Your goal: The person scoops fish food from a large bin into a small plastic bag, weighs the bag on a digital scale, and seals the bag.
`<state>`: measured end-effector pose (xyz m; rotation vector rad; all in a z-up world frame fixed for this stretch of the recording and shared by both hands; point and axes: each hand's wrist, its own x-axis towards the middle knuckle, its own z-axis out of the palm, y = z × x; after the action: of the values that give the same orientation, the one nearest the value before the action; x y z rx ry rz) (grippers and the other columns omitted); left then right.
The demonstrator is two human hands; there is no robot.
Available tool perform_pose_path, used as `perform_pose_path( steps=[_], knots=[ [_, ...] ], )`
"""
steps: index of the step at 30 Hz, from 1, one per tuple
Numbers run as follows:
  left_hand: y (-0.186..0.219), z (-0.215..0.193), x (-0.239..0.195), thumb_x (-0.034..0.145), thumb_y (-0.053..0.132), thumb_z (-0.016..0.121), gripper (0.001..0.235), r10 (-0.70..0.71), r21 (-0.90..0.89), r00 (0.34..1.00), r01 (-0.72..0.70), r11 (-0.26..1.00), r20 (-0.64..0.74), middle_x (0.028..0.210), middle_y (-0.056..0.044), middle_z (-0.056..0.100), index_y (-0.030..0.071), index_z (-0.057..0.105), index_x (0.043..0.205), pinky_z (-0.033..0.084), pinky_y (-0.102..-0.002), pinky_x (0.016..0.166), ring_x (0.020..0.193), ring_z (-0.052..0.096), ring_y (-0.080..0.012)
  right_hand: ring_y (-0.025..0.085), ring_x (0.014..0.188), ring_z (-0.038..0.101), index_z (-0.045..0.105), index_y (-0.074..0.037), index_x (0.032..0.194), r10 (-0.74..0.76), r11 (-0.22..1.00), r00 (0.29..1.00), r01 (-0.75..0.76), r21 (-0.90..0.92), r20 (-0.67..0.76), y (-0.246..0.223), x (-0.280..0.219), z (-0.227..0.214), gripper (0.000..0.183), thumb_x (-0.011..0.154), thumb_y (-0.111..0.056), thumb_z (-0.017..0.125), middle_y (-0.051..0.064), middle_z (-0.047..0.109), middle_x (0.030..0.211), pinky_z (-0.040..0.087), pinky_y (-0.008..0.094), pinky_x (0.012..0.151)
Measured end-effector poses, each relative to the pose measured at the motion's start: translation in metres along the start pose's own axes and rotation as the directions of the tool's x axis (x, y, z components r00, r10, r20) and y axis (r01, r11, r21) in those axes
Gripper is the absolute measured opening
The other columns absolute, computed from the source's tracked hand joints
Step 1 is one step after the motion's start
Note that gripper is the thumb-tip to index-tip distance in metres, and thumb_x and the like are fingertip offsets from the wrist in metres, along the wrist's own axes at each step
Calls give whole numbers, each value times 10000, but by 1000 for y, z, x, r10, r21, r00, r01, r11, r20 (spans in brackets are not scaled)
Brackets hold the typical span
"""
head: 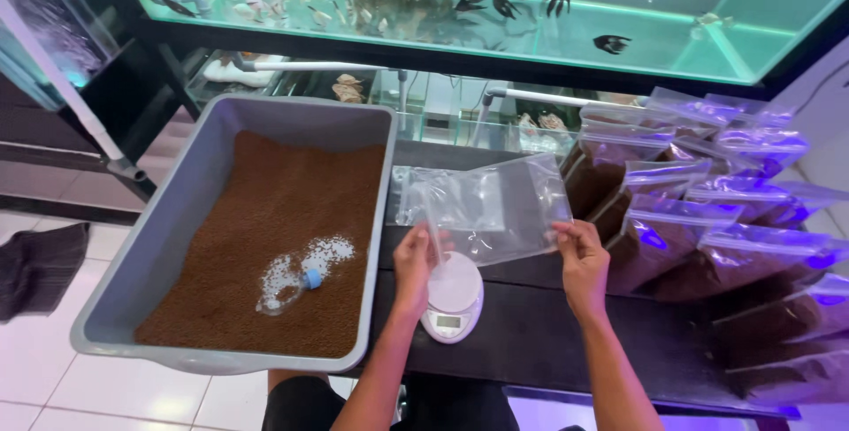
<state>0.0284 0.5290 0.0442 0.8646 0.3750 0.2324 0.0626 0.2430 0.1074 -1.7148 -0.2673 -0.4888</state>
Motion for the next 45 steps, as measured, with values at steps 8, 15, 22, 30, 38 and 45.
perform_pose_path(
  steps=[8,15,22,30,38,45],
  knots=[
    [-3,40,-50,994,13,878,88,65,-166,998,-65,984,-5,972,-163,872,-6,860,1078,739,-444,805,846,841,-254,397,1433,542,804,-163,1384,-253,880,967,235,-412,10,-26,-23,-3,417,981,-166,908,153,509,1490,443,538,1273],
    [66,96,-133,859,-18,1013,133,567,133,739,-644,753,364,786,-97,748,37,893,858,639,-315,694,722,714,-176,211,1101,675,632,-58,1345,-199,980,968,200,7,153,-99,-54,23,798,852,-588,967,120,644,1269,580,380,1064],
    [57,90,-148,969,92,937,82,630,175,590,-784,595,505,849,-44,719,106,857,967,539,-301,725,780,668,-155,134,952,669,665,-67,1265,-182,980,975,190,-58,130,-124,-68,19,376,1041,-337,802,46,693,1100,581,291,864],
    [32,89,-150,952,-31,914,83,332,126,913,-368,921,238,913,-70,700,32,861,947,634,-240,603,788,719,-129,277,1051,782,618,-99,1080,-541,799,841,523,-298,23,-133,-70,1,213,1043,56,760,152,660,1139,637,388,1010],
    [31,112,-162,1022,5,851,89,800,285,297,-944,165,521,950,-95,695,69,839,1084,620,-381,746,830,693,-269,264,1047,736,744,-137,1517,-229,694,944,329,-641,238,-130,-91,-24,469,1048,-118,757,67,768,1320,562,379,920],
    [43,129,-165,1070,3,794,84,807,109,-111,-971,-212,580,982,-93,712,32,846,1129,742,-482,862,847,729,-279,371,1719,375,165,24,1815,69,822,871,-326,467,486,-168,-89,-59,913,1136,-312,674,301,349,1856,341,466,1372]
  ],
)
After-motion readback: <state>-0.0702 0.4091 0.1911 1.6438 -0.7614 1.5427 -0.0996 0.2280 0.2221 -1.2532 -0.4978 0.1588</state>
